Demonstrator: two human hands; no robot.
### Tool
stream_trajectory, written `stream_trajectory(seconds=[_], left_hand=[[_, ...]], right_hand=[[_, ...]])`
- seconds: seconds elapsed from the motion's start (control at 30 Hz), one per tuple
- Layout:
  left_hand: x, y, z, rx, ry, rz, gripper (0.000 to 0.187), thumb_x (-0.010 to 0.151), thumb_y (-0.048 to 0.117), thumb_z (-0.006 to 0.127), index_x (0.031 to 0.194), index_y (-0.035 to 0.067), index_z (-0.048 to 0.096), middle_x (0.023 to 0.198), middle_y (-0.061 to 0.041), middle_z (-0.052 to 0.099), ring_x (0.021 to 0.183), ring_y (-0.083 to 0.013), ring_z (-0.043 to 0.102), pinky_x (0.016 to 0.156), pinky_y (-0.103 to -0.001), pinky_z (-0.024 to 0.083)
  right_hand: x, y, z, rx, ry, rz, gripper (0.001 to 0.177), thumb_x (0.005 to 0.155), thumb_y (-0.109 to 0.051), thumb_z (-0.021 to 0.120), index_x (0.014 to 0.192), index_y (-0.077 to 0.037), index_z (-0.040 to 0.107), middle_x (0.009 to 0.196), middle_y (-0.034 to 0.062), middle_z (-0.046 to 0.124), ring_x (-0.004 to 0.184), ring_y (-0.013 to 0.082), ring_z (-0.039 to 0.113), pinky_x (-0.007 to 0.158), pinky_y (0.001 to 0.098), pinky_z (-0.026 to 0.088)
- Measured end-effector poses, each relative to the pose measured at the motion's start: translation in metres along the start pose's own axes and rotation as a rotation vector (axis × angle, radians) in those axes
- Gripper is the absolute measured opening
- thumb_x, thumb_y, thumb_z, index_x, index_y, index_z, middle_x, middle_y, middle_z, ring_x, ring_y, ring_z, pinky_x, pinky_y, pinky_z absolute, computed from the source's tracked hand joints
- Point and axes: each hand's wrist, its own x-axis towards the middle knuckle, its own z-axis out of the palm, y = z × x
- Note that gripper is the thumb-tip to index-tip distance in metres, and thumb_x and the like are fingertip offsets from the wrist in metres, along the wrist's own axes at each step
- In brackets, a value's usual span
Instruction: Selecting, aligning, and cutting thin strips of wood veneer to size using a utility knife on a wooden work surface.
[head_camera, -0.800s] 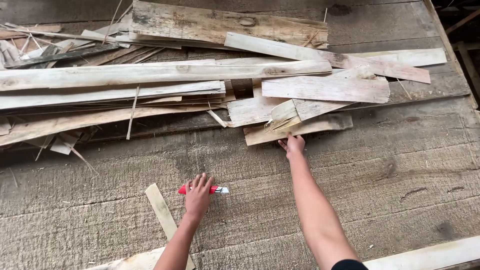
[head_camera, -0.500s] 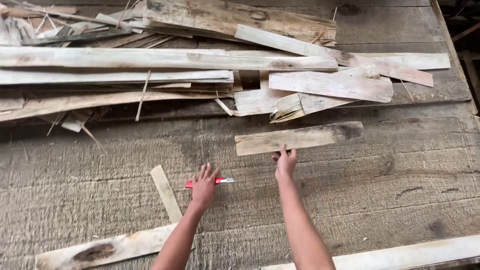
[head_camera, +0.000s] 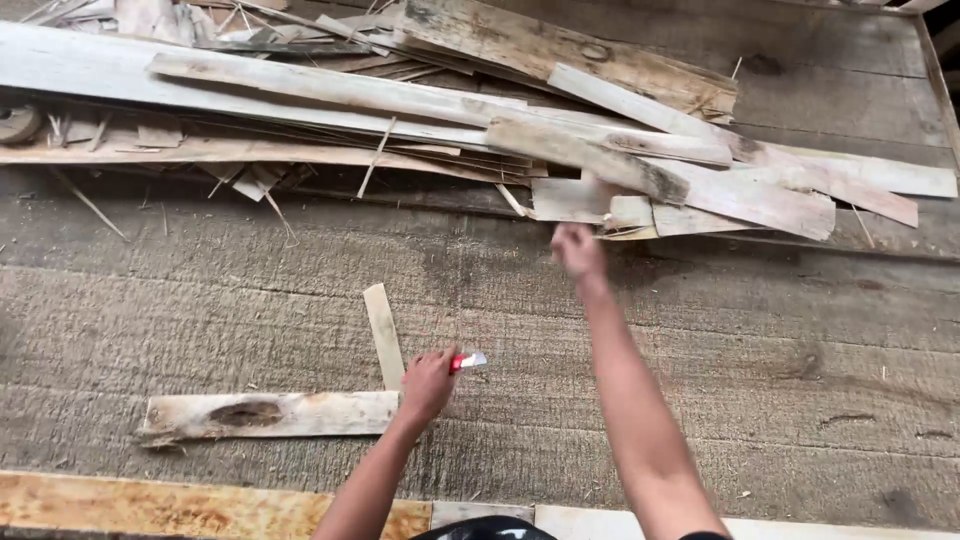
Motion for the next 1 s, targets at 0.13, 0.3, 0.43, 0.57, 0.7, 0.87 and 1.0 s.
stream_trajectory(seconds=[0.13, 0.3, 0.43, 0.57, 0.7, 0.87, 1.0], left_hand=[[-0.022, -0.024, 0.003, -0.144, 0.118, -0.079, 0.024, 0.097, 0.020, 0.053, 0.119, 0.023, 0.062, 0.102, -0.006, 0.072, 0.095, -0.0312, 0.075, 0.085, -0.049, 0.060], [-0.072, -0.037, -0.054, -0.123, 0.023, -0.296, 0.058, 0.089, 0.011, 0.065, 0.145, 0.017, 0.053, 0.147, -0.014, 0.047, 0.088, -0.0432, 0.075, 0.085, -0.056, 0.062], [-0.091, -0.048, -0.059, -0.026, -0.080, -0.332, 0.074, 0.094, 0.011, 0.066, 0.160, 0.021, 0.034, 0.162, -0.016, 0.029, 0.096, -0.0427, 0.075, 0.089, -0.055, 0.061], [-0.107, -0.043, -0.059, 0.025, -0.071, -0.297, 0.072, 0.096, 0.003, 0.056, 0.161, 0.020, 0.030, 0.168, -0.021, 0.015, 0.098, -0.0426, 0.075, 0.085, -0.054, 0.062], [-0.101, -0.049, -0.049, 0.036, -0.049, -0.256, 0.067, 0.098, 0.002, 0.052, 0.160, 0.013, 0.030, 0.165, -0.028, 0.019, 0.095, -0.0408, 0.076, 0.082, -0.053, 0.064], [-0.085, -0.067, -0.025, 0.091, -0.105, -0.223, 0.077, 0.099, 0.006, 0.055, 0.162, 0.015, 0.011, 0.167, -0.028, 0.004, 0.074, -0.0269, 0.066, 0.060, -0.037, 0.056], [-0.090, -0.066, -0.035, 0.037, -0.194, -0.256, 0.089, 0.098, -0.009, 0.045, 0.164, 0.019, -0.007, 0.169, -0.025, -0.012, 0.055, -0.0125, 0.060, 0.042, -0.019, 0.052]], right_hand=[[-0.089, 0.099, 0.022, 0.049, -0.282, -0.269, 0.019, 0.089, -0.028, 0.075, 0.103, -0.016, 0.078, 0.105, 0.0119, 0.077, 0.108, 0.0299, 0.070, 0.096, 0.0446, 0.052], [-0.160, 0.176, 0.018, -0.501, -0.239, 0.024, 0.110, 0.073, -0.042, 0.094, 0.162, -0.023, 0.033, 0.167, 0.0219, 0.022, 0.151, 0.0497, 0.025, 0.116, 0.0641, 0.038], [-0.175, 0.181, 0.022, -0.587, -0.298, 0.144, 0.131, 0.067, -0.031, 0.100, 0.166, -0.034, 0.015, 0.172, 0.0174, 0.003, 0.149, 0.0563, 0.016, 0.108, 0.0696, 0.042], [-0.175, 0.187, 0.035, -0.646, -0.327, 0.164, 0.131, 0.073, -0.024, 0.098, 0.167, -0.024, 0.007, 0.172, 0.0199, -0.002, 0.149, 0.0617, 0.008, 0.113, 0.0745, 0.031], [-0.161, 0.207, 0.046, -0.666, -0.346, 0.196, 0.137, 0.071, -0.028, 0.101, 0.167, -0.028, 0.003, 0.173, 0.0162, -0.007, 0.150, 0.0608, 0.005, 0.113, 0.0766, 0.025], [-0.179, 0.164, 0.035, -0.574, -0.323, 0.268, 0.131, 0.076, -0.017, 0.093, 0.165, -0.031, -0.002, 0.171, 0.0102, -0.016, 0.151, 0.0504, -0.008, 0.116, 0.0727, 0.015], [-0.201, 0.125, 0.023, -0.442, -0.317, 0.341, 0.120, 0.087, 0.008, 0.077, 0.163, -0.034, -0.007, 0.168, 0.0025, -0.029, 0.152, 0.0381, -0.024, 0.123, 0.0640, 0.012]])
